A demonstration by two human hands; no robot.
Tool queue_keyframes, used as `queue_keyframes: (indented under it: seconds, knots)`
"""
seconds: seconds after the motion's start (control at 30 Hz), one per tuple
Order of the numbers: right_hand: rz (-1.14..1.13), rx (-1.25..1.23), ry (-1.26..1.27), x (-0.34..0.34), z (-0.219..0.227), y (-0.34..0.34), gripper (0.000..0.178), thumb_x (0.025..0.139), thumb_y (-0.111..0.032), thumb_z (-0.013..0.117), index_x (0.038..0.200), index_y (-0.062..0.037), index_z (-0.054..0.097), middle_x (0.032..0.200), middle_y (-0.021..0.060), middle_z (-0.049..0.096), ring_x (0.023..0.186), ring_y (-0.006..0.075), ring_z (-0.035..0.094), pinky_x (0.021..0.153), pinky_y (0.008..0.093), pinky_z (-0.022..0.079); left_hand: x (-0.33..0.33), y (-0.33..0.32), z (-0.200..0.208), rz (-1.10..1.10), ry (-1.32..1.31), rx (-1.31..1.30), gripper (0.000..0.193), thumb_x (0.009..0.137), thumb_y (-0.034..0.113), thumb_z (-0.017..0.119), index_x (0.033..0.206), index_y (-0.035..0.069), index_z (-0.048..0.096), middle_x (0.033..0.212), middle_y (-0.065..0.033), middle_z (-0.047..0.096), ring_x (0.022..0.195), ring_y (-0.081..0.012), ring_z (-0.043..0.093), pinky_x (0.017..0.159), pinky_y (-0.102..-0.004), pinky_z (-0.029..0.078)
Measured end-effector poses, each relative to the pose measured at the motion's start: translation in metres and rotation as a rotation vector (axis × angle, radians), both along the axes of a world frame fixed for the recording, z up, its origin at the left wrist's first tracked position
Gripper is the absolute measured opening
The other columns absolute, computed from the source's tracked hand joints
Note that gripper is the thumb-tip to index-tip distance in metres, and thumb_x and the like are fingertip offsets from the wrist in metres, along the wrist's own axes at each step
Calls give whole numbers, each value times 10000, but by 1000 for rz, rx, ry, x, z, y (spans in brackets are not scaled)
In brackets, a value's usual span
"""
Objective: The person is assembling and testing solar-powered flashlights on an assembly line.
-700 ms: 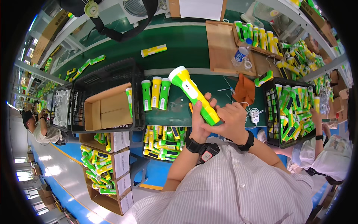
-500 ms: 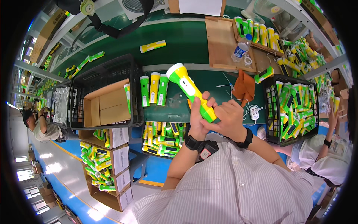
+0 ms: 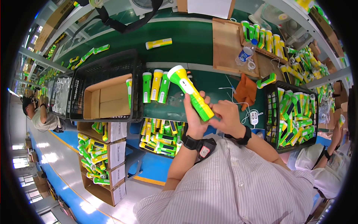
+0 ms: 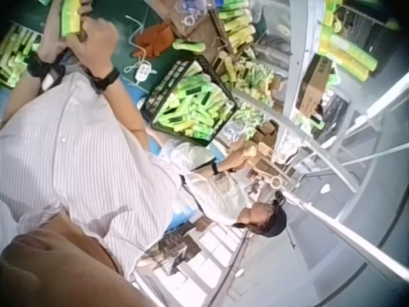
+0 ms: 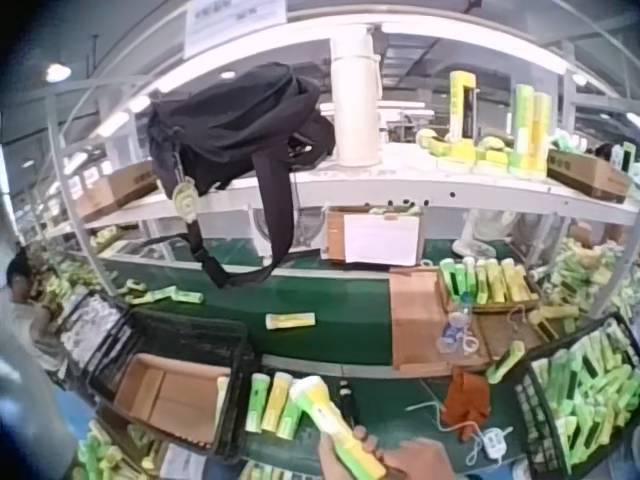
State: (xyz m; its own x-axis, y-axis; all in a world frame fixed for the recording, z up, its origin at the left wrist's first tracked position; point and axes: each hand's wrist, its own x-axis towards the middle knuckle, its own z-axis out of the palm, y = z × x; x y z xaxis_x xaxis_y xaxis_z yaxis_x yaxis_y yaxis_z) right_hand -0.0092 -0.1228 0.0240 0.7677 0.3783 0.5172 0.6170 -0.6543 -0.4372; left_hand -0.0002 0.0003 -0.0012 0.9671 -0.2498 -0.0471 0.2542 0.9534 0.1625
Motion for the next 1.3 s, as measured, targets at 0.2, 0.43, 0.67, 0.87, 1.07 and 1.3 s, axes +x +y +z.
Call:
queue_keyframes:
  seconds: [0.2, 0.43, 0.67, 0.87, 1.07, 1.3]
  knots:
    - [-16, -255, 330, 59, -122, 5, 311, 723, -47, 541, 1029, -103, 539, 927, 94, 576, 862, 261, 551, 700, 388, 440, -9, 58, -73, 241, 510, 725, 316, 875, 312, 523, 1089, 86, 473, 865, -21, 523, 759, -131, 527, 641, -277, 446]
    - [316, -592, 29, 122, -206, 23, 406, 779, -93, 485, 1180, -158, 477, 1221, 34, 466, 1246, 206, 350, 1055, 440, 236, -52, 88, -120, 57, 618, 938, 277, 835, 233, 590, 1021, 43, 514, 842, -26, 557, 752, -120, 538, 640, -265, 440]
    - [454, -471, 286, 140, -190, 4, 462, 654, -69, 645, 1095, -83, 505, 1174, 81, 487, 1218, 240, 387, 1002, 437, 333, -28, 101, -87, 92, 618, 616, 268, 829, 188, 605, 1019, 52, 475, 817, -59, 570, 727, -144, 563, 613, -277, 490]
    - [-14, 253, 461, 100, -111, -78, 535, 614, 28, 655, 1119, -43, 492, 1159, 132, 519, 1115, 256, 486, 968, 358, 369, -13, 115, -73, 25, 377, 361, 351, 808, 83, 546, 1144, 26, 462, 969, -78, 568, 835, -169, 551, 705, -341, 494]
    - [105, 1121, 311, 56, -21, -86, 399, 746, -126, 613, 1086, -40, 422, 907, 93, 506, 894, 193, 527, 957, 398, 351, 13, 73, -60, 107, 202, 275, 555, 844, 142, 531, 1338, 180, 281, 980, -30, 509, 789, -145, 508, 729, -326, 467]
    - [-13, 1029, 379, 33, -31, -51, 690, 720, -56, 631, 1293, -41, 249, 732, 31, 514, 715, 141, 524, 838, 344, 436, 64, 17, -180, 158, 154, 1310, 303, 815, 212, 624, 1011, -5, 545, 870, -80, 600, 798, -167, 560, 727, -297, 429]
